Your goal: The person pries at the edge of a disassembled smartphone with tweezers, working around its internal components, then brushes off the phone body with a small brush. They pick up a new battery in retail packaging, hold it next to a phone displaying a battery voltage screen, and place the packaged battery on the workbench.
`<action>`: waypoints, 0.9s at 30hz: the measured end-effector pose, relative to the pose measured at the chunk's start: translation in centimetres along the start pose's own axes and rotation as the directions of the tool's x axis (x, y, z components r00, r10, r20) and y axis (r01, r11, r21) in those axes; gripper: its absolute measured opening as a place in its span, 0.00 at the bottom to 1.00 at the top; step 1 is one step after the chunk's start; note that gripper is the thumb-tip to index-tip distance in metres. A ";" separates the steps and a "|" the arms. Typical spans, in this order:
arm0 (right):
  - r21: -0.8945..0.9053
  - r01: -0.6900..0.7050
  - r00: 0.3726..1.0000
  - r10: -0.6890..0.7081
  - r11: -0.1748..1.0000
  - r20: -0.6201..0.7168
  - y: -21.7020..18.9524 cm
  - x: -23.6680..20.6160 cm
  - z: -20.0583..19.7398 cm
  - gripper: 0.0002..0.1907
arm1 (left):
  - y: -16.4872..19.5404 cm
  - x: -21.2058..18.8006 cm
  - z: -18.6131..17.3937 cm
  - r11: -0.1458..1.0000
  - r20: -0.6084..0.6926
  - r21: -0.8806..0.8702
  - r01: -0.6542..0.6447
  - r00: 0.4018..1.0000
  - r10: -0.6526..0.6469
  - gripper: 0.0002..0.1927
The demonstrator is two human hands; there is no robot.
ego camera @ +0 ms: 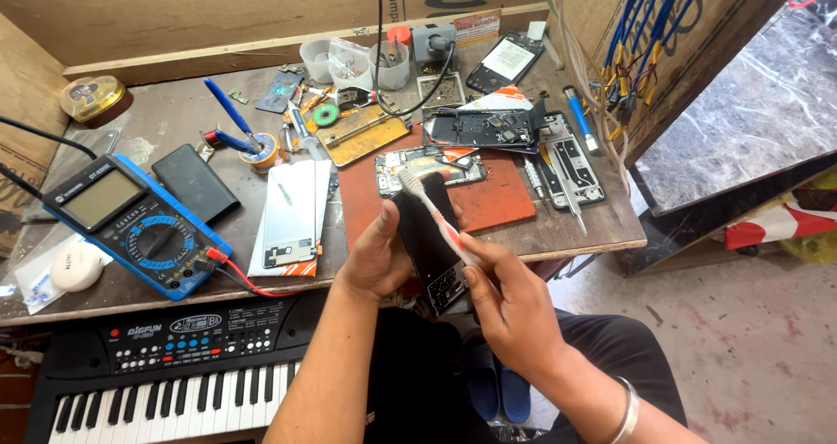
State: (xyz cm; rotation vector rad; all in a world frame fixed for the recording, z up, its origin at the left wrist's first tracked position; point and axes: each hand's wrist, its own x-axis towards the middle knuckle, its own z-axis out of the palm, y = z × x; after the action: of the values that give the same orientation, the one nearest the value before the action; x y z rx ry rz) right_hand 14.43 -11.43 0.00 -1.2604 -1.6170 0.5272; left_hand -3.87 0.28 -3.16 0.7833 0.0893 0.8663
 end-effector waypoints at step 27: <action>0.112 -0.112 0.992 0.117 0.987 -0.042 -1.2 -0.2 0.8 0.19 | -0.2 -0.1 -0.1 0.999 0.046 -0.004 -0.038 0.998 0.038 0.47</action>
State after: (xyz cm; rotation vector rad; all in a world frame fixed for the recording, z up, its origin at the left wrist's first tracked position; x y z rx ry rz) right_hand 13.14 -11.88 0.47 -1.2794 -1.4623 0.6434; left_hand -3.83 0.21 -3.37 0.8036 0.0319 0.8835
